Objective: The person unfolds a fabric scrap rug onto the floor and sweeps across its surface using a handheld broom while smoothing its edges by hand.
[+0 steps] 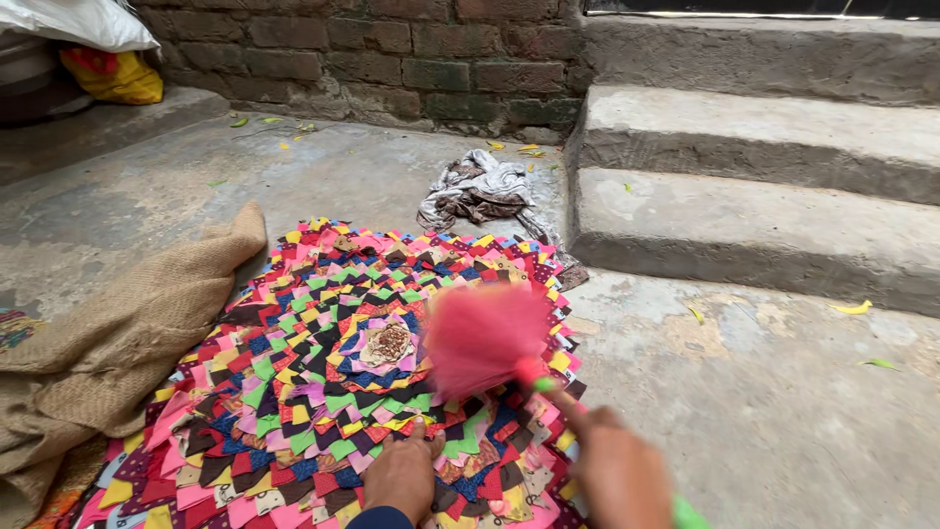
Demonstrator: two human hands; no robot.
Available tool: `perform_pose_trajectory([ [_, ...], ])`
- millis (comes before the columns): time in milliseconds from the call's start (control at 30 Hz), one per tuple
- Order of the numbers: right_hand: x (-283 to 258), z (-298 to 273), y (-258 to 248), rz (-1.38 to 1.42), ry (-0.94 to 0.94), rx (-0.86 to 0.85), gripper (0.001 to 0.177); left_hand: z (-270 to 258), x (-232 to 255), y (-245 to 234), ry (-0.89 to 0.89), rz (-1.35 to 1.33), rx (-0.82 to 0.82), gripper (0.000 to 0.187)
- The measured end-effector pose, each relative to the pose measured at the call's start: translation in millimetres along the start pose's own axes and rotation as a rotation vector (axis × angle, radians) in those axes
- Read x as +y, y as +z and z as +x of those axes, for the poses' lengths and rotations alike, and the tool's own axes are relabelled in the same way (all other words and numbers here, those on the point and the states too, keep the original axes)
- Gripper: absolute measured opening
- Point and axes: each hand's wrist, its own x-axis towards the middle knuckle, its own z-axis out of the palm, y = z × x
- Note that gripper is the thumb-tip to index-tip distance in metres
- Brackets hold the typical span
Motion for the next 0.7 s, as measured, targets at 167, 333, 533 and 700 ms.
perform_pose_trajectory([
  [167, -29.9, 4.5, -2.7, 0.063, -0.167, -0.183, 0.058, -15.0, 7.8, -17.5, -0.04, 0.024, -0.055, 0.081],
  [333, 10.2, 24.2, -28.3, 0.036, 0.18, -0.049, 0.06, -35.9, 33.3, -56.8, -0.202, -0.151, -0.233, 0.079],
  [533, 8.3, 22.7, -17.4, 0.201, -0.023, -0.113, 0.054, -5.5, 138.6, -36.9, -0.339, -0.331, 0.035, 0.078],
  [700, 28.4, 31.2, -36.4, 0.229, 0.135, -0.122, 0.044, 8.3, 196.0, -20.8, -0.333, -0.295, 0.125, 0.109],
])
